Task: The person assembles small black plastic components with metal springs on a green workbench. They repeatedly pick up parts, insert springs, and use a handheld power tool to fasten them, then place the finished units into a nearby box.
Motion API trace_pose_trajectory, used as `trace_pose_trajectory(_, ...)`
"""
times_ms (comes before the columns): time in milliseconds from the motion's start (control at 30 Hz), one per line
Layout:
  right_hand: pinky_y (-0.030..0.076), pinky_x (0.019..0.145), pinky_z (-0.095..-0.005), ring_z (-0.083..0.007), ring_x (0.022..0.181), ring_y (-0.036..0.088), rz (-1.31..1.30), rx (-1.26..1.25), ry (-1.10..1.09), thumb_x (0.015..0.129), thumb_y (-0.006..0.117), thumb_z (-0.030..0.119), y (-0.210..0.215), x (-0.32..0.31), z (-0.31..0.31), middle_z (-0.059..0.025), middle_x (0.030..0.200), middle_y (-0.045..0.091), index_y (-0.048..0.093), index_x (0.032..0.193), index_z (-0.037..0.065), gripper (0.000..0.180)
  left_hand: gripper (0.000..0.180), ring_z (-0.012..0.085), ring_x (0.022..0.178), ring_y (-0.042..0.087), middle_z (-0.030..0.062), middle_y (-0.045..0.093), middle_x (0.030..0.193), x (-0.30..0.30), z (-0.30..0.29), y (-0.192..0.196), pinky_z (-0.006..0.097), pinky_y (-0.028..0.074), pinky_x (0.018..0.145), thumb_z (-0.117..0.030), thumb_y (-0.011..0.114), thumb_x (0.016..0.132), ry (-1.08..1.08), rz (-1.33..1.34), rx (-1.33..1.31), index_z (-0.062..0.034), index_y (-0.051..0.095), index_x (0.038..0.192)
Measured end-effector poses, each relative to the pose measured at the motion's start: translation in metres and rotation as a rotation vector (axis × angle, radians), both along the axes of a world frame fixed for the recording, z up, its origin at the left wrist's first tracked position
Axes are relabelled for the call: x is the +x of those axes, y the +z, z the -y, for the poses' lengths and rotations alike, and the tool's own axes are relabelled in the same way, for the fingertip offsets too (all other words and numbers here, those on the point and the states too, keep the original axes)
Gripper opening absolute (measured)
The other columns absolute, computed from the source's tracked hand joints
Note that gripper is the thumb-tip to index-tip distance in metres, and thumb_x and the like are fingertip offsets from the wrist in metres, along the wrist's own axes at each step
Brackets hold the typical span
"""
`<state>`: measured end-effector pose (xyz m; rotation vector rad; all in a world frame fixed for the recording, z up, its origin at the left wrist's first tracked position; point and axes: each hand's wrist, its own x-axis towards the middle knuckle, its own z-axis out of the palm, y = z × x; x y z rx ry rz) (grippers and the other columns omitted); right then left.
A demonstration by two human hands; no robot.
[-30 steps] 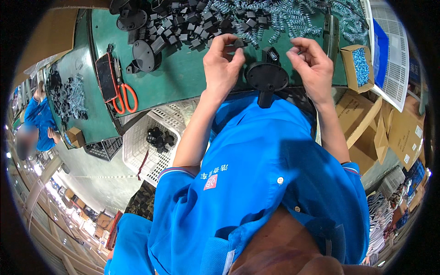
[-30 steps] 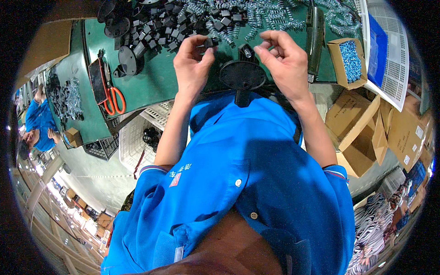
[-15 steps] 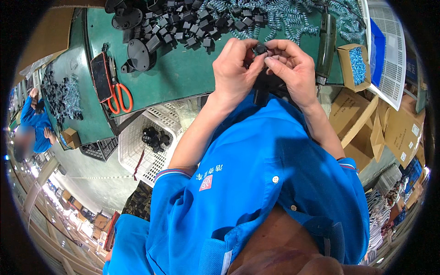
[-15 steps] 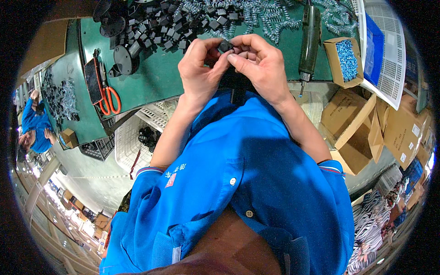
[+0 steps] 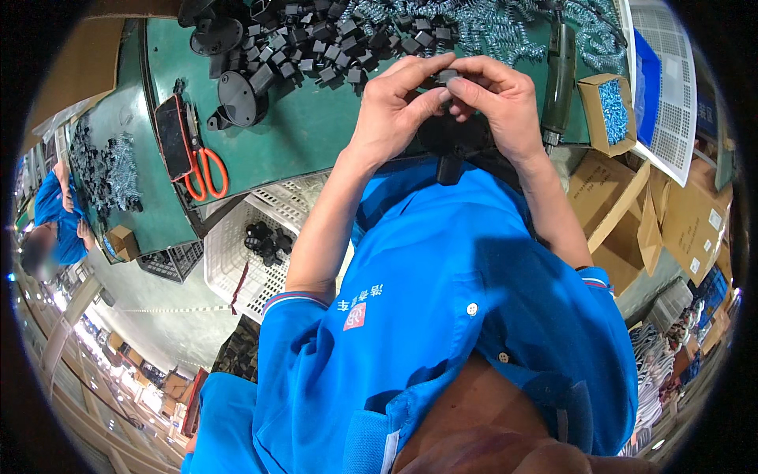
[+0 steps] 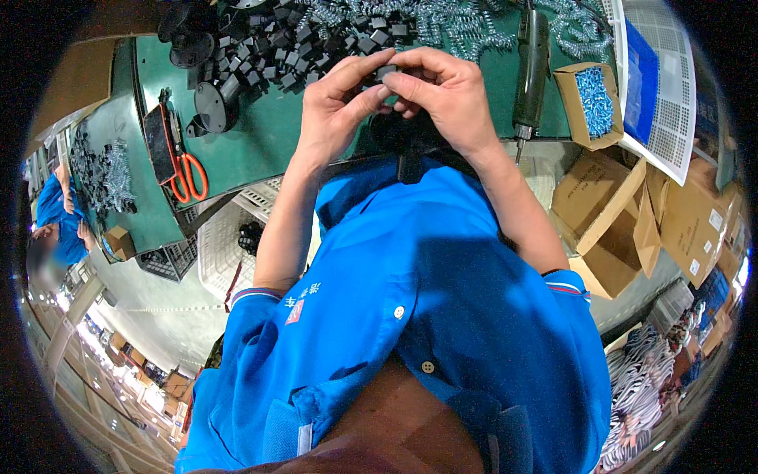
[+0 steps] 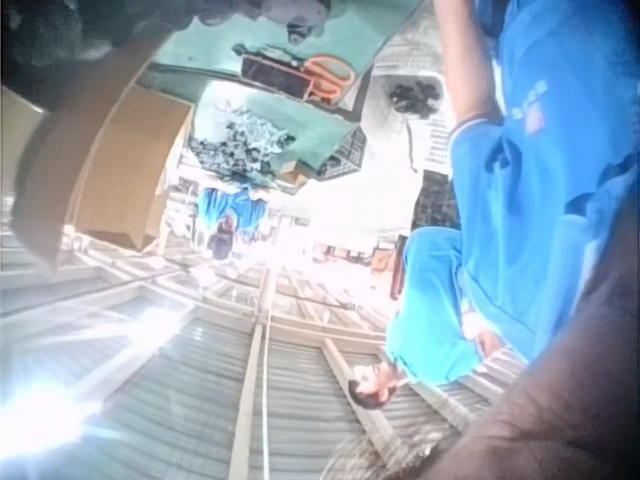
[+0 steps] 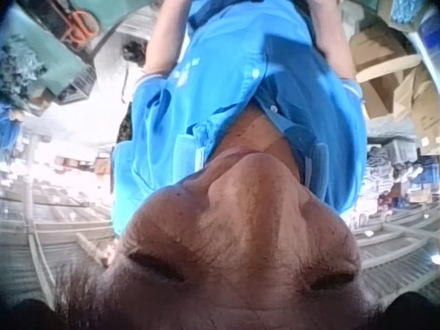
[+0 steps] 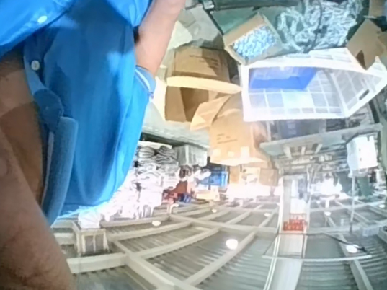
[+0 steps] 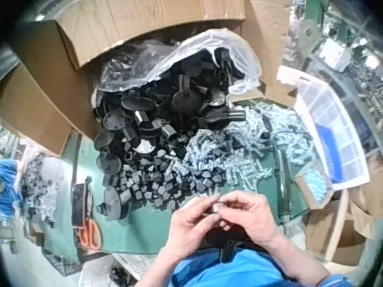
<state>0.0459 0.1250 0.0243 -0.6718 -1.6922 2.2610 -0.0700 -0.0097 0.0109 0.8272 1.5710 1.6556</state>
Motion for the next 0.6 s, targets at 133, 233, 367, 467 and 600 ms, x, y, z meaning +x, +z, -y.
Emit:
trace_pose_trajectory(133,0.057,0.065,-0.0243,-0.0116,0.075,0.067,-0.045,-0.227,-0.071,0.091,0.068,0.007,-0.002,0.012,-0.001,-0.0065,0.090,0.069,0.066,0.110,-0.001,0.021,0.036,0.0262,0.081,0.068,0.0132,0.067,0.095,0.019,-0.008,-0.004,0.032,0.055,0.072,-0.001,0.074,0.078,0.182,-0.487,0.056,-0.0030,0.068,0.114)
trace_pose_trajectory(233,0.058,0.066,-0.0252,-0.0137,0.075,0.068,-0.054,-0.187,-0.198,0.090,0.068,0.005,-0.008,0.023,-0.003,-0.0081,0.091,0.069,0.065,0.111,-0.002,0.023,0.044,0.0236,0.084,0.068,0.0126,0.067,0.102,0.024,-0.010,-0.008,0.030,0.055,0.071,-0.003,0.076,0.078,0.236,-0.635,0.007,-0.0034,0.065,0.120)
trace_pose_trajectory(367,0.054,0.071,-0.0220,-0.0083,0.083,0.063,0.029,0.231,-0.283,0.084,0.071,0.000,0.003,0.043,-0.026,-0.0042,0.098,0.064,0.064,0.107,-0.003,0.024,0.045,0.0217,0.081,0.068,0.0120,0.067,0.102,0.017,0.009,-0.013,0.030,0.053,0.066,-0.015,0.078,0.081,0.271,-0.574,-0.352,-0.0031,0.064,0.121)
trace_pose_trajectory(467,0.052,0.071,-0.0208,-0.0073,0.084,0.062,0.157,0.459,-0.086,0.082,0.072,0.000,-0.004,0.049,-0.027,-0.0020,0.097,0.063,0.066,0.104,0.000,0.023,0.049,0.0241,0.079,0.068,0.0119,0.068,0.098,0.024,0.005,-0.009,0.033,0.054,0.068,-0.030,0.080,0.080,0.157,-0.632,-0.509,-0.0034,0.065,0.119)
trace_pose_trajectory(600,0.050,0.071,-0.0237,-0.0128,0.084,0.063,0.031,0.542,-0.143,0.076,0.073,-0.001,-0.006,0.046,-0.007,-0.0055,0.096,0.063,0.070,0.102,0.001,0.027,0.049,0.0293,0.083,0.068,0.0113,0.067,0.094,0.032,-0.003,-0.015,0.038,0.054,0.072,-0.033,0.078,0.078,0.140,-0.708,-0.495,-0.0052,0.066,0.117)
